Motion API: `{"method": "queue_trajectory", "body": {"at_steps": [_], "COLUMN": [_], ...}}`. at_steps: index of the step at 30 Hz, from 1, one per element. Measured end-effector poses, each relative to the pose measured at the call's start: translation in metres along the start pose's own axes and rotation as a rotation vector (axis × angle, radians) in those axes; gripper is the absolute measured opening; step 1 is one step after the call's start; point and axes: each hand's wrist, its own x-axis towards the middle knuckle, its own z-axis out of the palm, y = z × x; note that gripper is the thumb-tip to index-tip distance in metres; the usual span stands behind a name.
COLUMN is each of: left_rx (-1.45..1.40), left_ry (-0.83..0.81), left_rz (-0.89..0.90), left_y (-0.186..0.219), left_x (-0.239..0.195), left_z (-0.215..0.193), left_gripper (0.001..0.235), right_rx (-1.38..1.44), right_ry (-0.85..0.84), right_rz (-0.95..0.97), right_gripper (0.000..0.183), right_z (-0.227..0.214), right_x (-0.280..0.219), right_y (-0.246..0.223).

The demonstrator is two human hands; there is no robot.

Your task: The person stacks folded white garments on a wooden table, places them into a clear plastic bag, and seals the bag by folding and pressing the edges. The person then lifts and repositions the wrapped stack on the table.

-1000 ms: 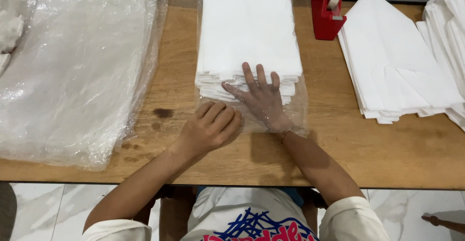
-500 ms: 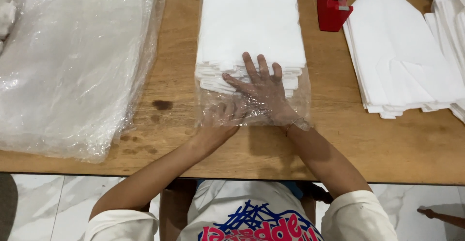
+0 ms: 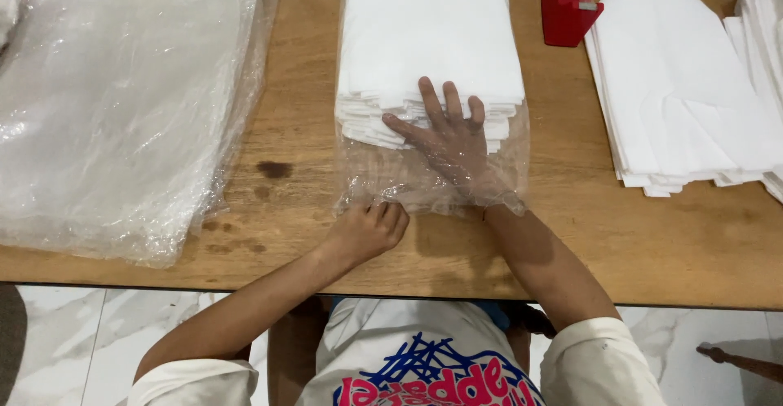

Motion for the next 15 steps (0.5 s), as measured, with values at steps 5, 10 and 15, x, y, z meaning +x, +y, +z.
{"method": "queue_trajectory", "body": {"at_steps": [5,10,15], "left_rx": [-0.057,-0.169,-0.038], "left_ry": [-0.017,0.325,0.115], "left_rz": [-0.047,-0.057,-0.103], "left_y": [0.001,-0.005,-0.028], "left_x": [0.014,0.063,0.084], "left_z": [-0.026,-0.082,-0.069], "left_gripper": [0.012,0.025,0.012], "right_rx": [-0.046,-0.145,-0.085], "right_ry": [0.005,0.061,0.061], "right_rz": [-0.015,-0.016,0.040], "right_gripper": [0.050,0.049,0.046], "right_z": [-0.001,-0.001,-0.010], "right_x": [0.001,0.003,0.005], "right_y": [0.001,-0.003,-0.011]}}
